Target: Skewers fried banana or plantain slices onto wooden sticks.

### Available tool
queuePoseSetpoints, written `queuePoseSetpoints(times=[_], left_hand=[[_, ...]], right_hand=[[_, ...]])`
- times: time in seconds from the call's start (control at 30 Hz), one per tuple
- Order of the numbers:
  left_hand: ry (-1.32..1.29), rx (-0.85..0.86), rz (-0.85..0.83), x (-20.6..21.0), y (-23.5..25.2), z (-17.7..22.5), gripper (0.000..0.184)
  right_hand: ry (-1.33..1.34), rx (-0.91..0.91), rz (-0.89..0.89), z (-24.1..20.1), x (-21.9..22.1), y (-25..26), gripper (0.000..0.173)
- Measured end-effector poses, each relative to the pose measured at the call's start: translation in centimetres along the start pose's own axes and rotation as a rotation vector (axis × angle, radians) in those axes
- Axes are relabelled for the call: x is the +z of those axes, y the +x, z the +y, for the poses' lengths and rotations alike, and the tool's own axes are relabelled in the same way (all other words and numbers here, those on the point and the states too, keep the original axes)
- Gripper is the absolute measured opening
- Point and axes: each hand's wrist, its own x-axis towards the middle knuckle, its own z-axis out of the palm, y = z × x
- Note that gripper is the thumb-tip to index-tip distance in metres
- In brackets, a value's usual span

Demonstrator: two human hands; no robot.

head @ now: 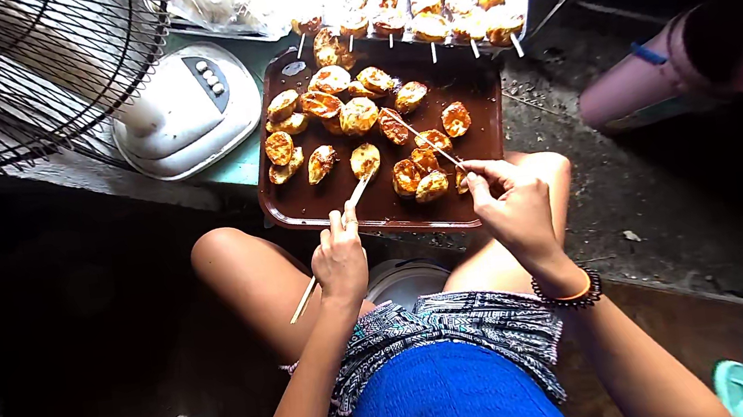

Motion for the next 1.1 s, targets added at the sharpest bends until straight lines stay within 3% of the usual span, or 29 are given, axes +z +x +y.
queuePoseSetpoints(times=[0.17,0.3,0.43,0.63,0.73,0.83,0.9,1.0,1.1], left_hand=[[0.048,-0.02,-0.035,-2.4,-0.9,-1.3,0.053],[-0.007,-0.009,0.045,-4.4,-1.4,-1.2,0.05],[-0.064,-0.018,0.088,-4.7,0.1,-0.5,0.051],[-0.05,-0.133,-0.056,-3.5,2.0,-0.3,0.049],[-0.095,-0.124,-0.033,-3.0,2.1,-1.1,0.049],[-0.185,-0.086,0.04,-3.6,4.0,-1.8,0.05],[-0.194,-0.054,0.035,-4.4,6.8,-1.6,0.049],[-0.114,-0.048,-0.119,-6.3,11.7,-0.1,0.048],[0.025,-0.039,-0.297,-7.5,15.3,1.6,0.044]], right_hand=[[-0.2,0.018,-0.084,0.1,-0.3,0.2,0.028],[-0.376,-0.06,-0.072,-0.2,0.9,-0.6,0.028],[-0.327,-0.176,-0.076,-0.9,2.2,-0.7,0.026],[-0.306,-0.202,-0.072,-2.1,4.3,-2.3,0.027],[-0.059,-0.064,-0.188,-1.1,4.5,-2.6,0.029],[0.402,0.247,-0.481,-1.0,5.3,-3.3,0.024],[0.583,0.394,-0.545,-1.6,6.7,-3.7,0.02],[0.725,0.569,-0.558,-3.3,7.8,-3.0,0.019],[0.791,0.59,-0.52,-4.2,8.7,-1.6,0.018]])
